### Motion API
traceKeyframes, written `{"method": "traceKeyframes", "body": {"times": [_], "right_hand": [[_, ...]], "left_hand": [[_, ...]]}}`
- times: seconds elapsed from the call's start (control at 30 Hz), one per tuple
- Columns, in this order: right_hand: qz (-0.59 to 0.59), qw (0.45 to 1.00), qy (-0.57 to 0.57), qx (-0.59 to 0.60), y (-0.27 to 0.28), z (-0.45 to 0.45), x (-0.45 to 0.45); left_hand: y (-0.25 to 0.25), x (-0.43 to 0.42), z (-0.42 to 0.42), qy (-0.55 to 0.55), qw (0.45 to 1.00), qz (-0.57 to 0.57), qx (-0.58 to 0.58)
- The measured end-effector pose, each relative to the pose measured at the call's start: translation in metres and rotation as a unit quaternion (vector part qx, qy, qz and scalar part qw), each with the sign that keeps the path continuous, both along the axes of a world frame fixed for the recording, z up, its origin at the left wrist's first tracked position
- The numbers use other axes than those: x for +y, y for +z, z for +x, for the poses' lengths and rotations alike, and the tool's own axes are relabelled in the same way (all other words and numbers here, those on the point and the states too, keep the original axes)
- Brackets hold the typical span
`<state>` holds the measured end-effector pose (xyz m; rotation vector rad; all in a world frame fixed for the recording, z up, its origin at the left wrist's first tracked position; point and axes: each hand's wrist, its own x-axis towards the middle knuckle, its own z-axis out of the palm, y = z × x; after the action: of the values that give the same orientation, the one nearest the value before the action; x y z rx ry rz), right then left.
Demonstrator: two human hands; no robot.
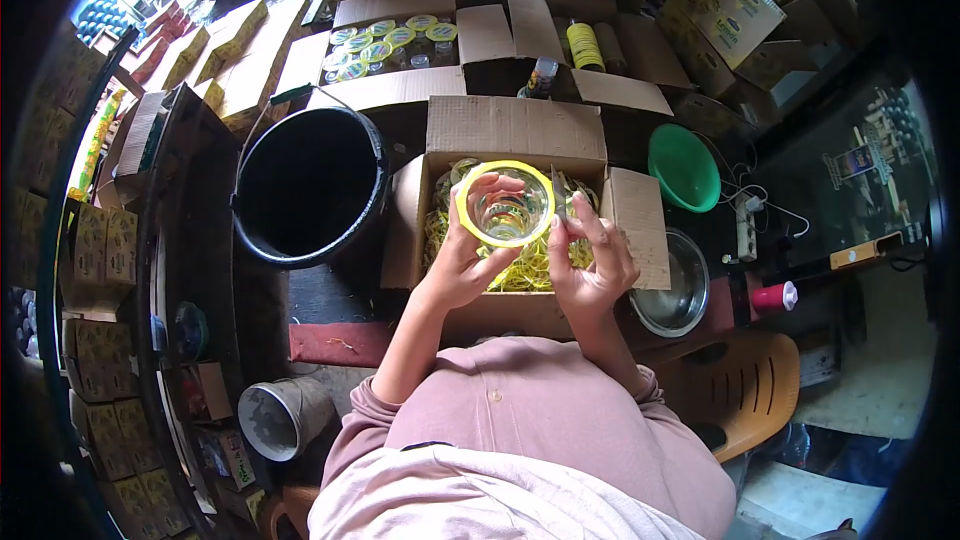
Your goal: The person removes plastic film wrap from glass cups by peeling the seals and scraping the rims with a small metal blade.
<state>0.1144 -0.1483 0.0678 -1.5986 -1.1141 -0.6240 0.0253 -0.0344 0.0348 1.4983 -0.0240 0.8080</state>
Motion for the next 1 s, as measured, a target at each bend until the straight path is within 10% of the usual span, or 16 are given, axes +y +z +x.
{"method": "traceKeyframes", "body": {"times": [1.0], "right_hand": [[-0.002,1.0,0.011,-0.015,0.002,0.007,-0.001]], "left_hand": [[0.011,0.004,-0.007,0.053,0.982,0.17,0.067]]}}
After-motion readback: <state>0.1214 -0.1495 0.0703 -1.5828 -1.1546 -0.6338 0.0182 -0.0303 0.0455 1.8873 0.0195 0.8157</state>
